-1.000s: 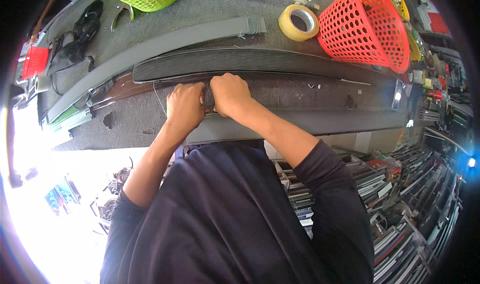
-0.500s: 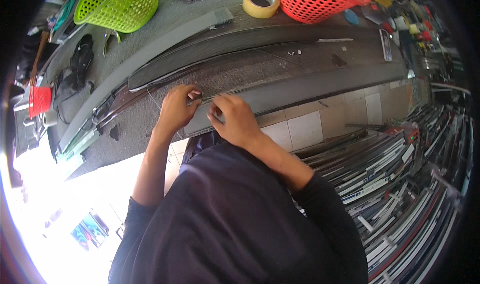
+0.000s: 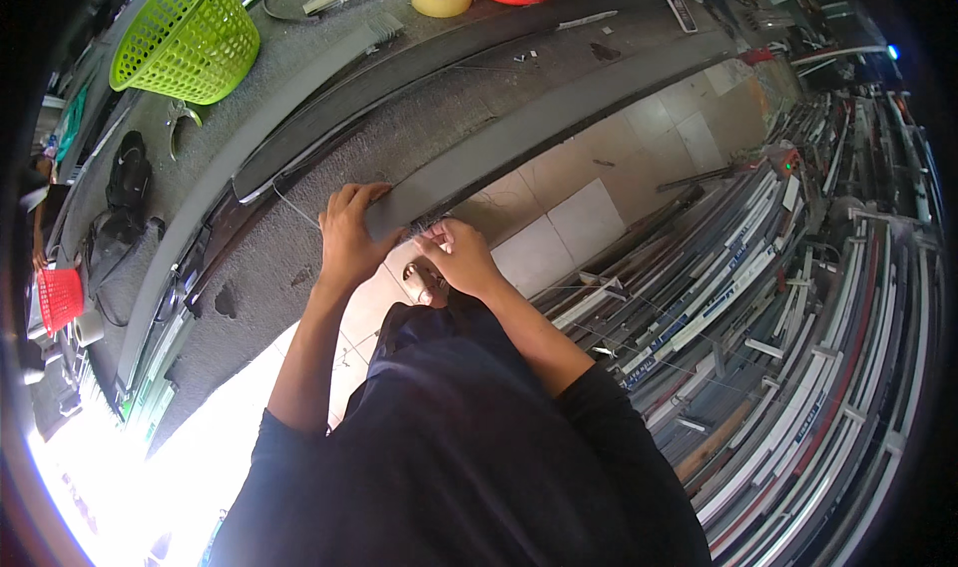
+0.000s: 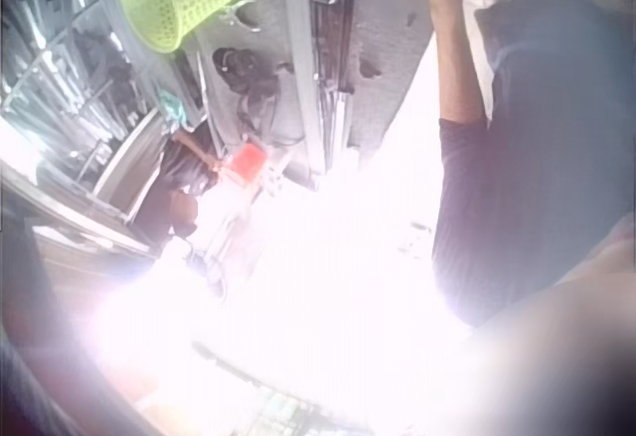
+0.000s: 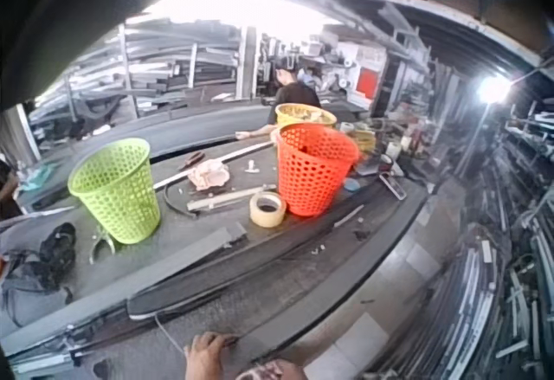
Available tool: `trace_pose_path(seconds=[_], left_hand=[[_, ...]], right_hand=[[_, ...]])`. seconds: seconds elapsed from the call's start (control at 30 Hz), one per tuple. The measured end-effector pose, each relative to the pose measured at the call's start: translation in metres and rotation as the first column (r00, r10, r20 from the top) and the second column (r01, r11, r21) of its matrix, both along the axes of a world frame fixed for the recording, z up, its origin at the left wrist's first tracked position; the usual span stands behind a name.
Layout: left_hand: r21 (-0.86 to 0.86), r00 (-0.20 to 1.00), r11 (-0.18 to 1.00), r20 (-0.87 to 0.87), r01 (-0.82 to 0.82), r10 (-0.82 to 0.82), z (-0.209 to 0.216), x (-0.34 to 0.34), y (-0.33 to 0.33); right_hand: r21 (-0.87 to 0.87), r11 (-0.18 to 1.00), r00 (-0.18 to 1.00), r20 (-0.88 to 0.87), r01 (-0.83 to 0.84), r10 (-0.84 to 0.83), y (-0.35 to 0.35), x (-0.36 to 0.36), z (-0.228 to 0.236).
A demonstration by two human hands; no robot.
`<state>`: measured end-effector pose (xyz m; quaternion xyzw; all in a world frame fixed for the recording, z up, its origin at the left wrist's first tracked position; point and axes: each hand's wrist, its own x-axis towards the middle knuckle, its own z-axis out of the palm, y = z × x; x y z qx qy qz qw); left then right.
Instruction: The person assembles small metal components onto a long metal profile at a workbench. They repeatedly pick up small parts, align them with the profile, and press them into place by hand. The person also moves a smartphone aside and repositions the profile during the process.
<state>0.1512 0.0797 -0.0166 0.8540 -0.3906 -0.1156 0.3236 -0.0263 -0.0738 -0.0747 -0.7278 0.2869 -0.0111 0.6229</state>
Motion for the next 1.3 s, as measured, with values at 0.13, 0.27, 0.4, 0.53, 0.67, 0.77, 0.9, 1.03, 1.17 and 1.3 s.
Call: trace_pose_path(seconds=[0.13,0.27,0.4,0.53,0.67,0.77,0.9,1.03,1.17,1.3], left_hand=[[0.017,1.000,1.000,-0.022,-0.015,0.015,-0.006,0.001,0.000],[0.009,0.999,1.000,0.036,-0.022,0.022,-0.009,-0.003,0.000],[-0.043,0.997,0.997,0.039,-0.059,0.061,-0.015,-0.007,-0.001],[-0.075,0.993,0.994,0.075,-0.081,0.087,-0.016,-0.010,-0.001],[-0.098,0.982,0.990,0.153,-0.098,0.113,-0.016,-0.016,-0.006],[-0.117,0.974,0.988,0.188,-0.105,0.126,-0.023,-0.018,-0.007],[-0.152,0.965,0.984,0.233,-0.090,0.124,-0.035,-0.018,-0.006],[-0.153,0.964,0.985,0.240,-0.075,0.111,-0.040,-0.017,-0.006],[-0.165,0.965,0.983,0.234,-0.085,0.123,-0.039,-0.018,-0.007],[-0.141,0.962,0.984,0.233,-0.113,0.144,-0.036,-0.022,-0.007]], right_hand=[[-0.110,0.988,0.994,0.012,0.110,-0.109,0.002,0.006,0.019],[-0.418,0.892,0.984,0.111,0.172,-0.138,0.006,0.018,0.033],[-0.512,0.845,0.985,0.146,0.155,-0.092,0.001,0.020,0.036],[-0.552,0.825,0.989,0.141,0.124,-0.054,-0.008,0.013,0.036],[-0.582,0.803,0.984,0.174,0.131,-0.034,-0.011,0.011,0.030],[-0.621,0.772,0.981,0.192,0.138,-0.020,-0.011,0.011,0.022],[-0.735,0.640,0.946,0.321,0.223,0.040,-0.015,0.014,0.012],[-0.781,0.563,0.928,0.367,0.269,0.066,-0.014,0.013,0.006],[-0.777,0.567,0.913,0.395,0.274,0.102,-0.013,0.015,0.000],[-0.775,0.575,0.900,0.411,0.262,0.144,-0.023,0.017,-0.005]])
